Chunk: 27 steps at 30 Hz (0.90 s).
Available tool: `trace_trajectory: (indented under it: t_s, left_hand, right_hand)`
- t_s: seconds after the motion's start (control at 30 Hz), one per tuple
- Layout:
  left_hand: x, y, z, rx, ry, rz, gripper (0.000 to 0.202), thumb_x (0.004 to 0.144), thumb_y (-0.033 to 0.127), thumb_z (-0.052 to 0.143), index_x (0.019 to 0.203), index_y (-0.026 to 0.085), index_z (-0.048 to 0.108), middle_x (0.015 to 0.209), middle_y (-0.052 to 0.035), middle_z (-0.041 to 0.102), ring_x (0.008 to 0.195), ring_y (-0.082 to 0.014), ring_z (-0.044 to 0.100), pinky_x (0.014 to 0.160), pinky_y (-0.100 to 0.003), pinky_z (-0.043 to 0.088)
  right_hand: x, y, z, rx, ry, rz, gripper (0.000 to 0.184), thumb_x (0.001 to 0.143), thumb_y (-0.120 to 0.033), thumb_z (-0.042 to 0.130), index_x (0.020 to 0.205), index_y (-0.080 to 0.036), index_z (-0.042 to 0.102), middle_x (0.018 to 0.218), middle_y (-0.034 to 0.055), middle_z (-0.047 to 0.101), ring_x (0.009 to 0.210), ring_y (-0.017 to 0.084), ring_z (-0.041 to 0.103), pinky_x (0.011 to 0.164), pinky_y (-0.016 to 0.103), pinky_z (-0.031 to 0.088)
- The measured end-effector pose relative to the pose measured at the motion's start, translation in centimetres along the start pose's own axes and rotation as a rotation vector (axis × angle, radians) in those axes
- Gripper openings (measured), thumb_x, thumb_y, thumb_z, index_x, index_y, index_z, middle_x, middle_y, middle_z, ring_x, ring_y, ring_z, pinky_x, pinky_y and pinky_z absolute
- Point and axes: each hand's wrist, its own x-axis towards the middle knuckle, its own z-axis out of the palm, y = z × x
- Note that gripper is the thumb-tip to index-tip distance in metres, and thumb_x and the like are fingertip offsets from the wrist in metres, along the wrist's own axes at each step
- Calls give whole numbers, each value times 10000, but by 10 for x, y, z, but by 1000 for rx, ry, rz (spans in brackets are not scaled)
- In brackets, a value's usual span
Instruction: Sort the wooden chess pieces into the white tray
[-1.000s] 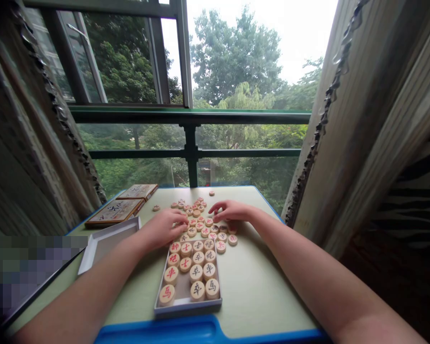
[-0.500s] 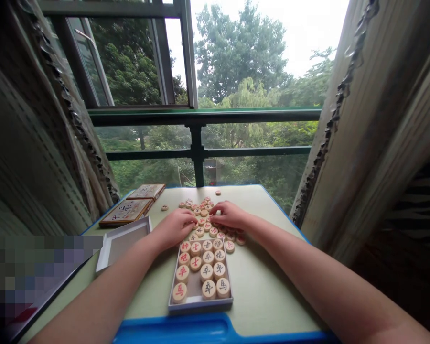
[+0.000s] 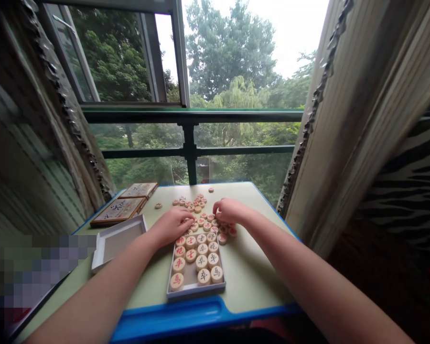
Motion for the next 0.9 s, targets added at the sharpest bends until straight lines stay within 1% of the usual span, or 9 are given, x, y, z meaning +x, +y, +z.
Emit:
trace_trajectory:
  t_s: [0.17,0.27,0.33,0.43,0.5,0.57,0.67,0.73,0.9]
  left_hand:
    - [-1,0,-3,23,-10,0,299,842,310,441,781,180,705,838,-78,684,854,-206,577,812,-311,429]
    - [-2,-1,-4,19,-8,-16,300,842,309,440,749,186,697,808,-71,683,823,-195,582,795,-301,431]
    - [-2,-2,-5,5,9,-18,294,839,301,443,747,185,697,819,-72,684,836,-194,586,800,-300,433]
    - [-2,-1,-7,-45,57,-31,285,829,292,458,753,171,705,842,-83,690,853,-209,595,806,-321,435]
    - [-1,2,-9,-141,111,-79,288,821,325,481,772,161,713,844,-85,697,841,-214,604,796,-329,442]
    - [0,9,-13,-320,135,-147,313,804,388,518,846,152,720,867,-81,706,819,-209,617,766,-321,458]
    - [0,20,-18,-643,26,-193,392,746,441,598,970,137,704,924,-81,715,825,-204,631,744,-307,479]
    - [0,25,-21,-776,-36,-191,390,724,436,626,948,128,709,904,-81,720,831,-204,633,755,-307,481]
    - [-2,29,-27,-880,-26,-246,322,695,413,663,849,135,716,837,-69,721,785,-177,620,714,-279,465]
  right_hand:
    - [-12,8,19,153,134,12,226,767,-234,559,940,-228,704,920,41,695,783,185,607,679,265,438]
    - [-20,15,22,249,271,-18,295,773,-299,589,1046,-210,657,907,42,705,896,213,569,729,298,445]
    - [-24,17,21,295,346,-60,356,759,-317,614,1091,-189,623,903,47,707,924,218,547,764,322,445]
    - [-26,16,19,340,446,-166,336,741,-277,633,1064,-184,619,895,46,701,838,187,557,775,331,447]
    - [-26,12,20,350,497,-240,290,729,-243,640,1014,-190,633,880,44,694,786,168,566,744,317,456]
    - [-25,6,23,365,542,-309,242,727,-235,644,964,-191,643,857,43,685,767,159,575,710,299,463]
    - [-26,-6,30,398,630,-388,207,743,-252,642,941,-193,640,842,43,676,757,151,583,679,281,474]
    - [-27,-13,32,412,679,-426,185,759,-262,635,932,-199,637,848,47,675,757,150,587,683,285,483]
    - [-32,-23,30,401,726,-531,93,796,-283,615,845,-208,643,840,49,675,803,159,596,768,316,490]
